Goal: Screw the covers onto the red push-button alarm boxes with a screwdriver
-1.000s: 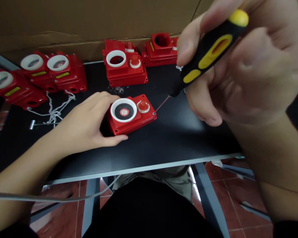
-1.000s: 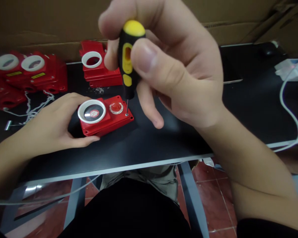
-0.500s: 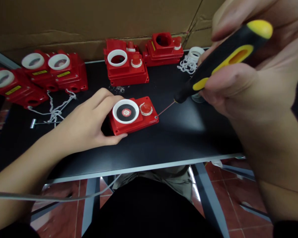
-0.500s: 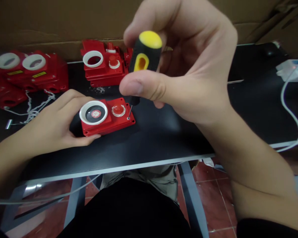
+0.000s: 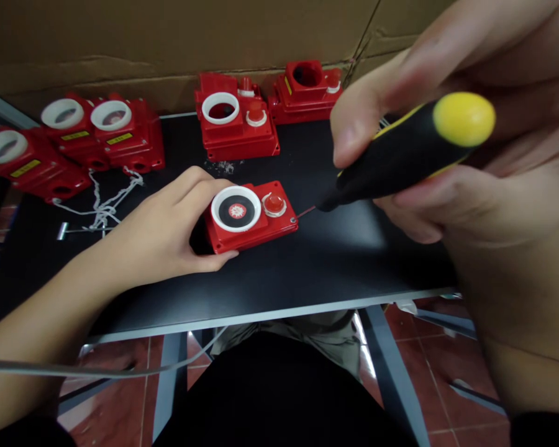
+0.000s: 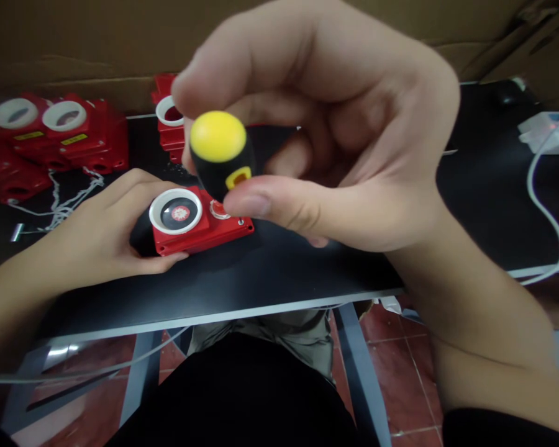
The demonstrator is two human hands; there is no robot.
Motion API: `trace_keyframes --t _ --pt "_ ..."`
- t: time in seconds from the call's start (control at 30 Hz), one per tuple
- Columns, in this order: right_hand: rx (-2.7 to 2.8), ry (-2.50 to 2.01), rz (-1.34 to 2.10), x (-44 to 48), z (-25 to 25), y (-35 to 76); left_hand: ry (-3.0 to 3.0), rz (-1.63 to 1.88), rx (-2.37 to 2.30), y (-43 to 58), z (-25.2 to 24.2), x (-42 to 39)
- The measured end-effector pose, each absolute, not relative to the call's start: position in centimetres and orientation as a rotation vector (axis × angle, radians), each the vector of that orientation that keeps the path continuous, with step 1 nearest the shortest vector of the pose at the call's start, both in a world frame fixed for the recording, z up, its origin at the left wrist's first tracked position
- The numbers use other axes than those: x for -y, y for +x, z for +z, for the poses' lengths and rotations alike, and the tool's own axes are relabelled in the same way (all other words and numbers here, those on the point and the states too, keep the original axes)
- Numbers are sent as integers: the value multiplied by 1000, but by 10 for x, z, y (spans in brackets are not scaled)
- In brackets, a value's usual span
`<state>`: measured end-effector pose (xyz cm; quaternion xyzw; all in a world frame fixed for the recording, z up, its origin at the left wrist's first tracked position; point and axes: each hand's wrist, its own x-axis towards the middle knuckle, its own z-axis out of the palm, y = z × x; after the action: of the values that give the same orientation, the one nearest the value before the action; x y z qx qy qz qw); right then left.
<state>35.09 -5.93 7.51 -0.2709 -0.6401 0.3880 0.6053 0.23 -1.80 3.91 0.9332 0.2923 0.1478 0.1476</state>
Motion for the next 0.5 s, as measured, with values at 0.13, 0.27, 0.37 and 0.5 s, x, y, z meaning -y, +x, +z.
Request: trace_keyframes --t 0.13,0.27,0.37,0.5 --pt "1615 -558 747 52 71 353 2712 424 -815 1 39 16" --pt "1670 -773 590 51 62 364 2725 391 -787 1 40 16" --pt "1650 -798 569 51 61 368 2704 400 -818 3 39 16" --pt "1592 -755 610 46 68 363 2644 413 -818 4 38 16"
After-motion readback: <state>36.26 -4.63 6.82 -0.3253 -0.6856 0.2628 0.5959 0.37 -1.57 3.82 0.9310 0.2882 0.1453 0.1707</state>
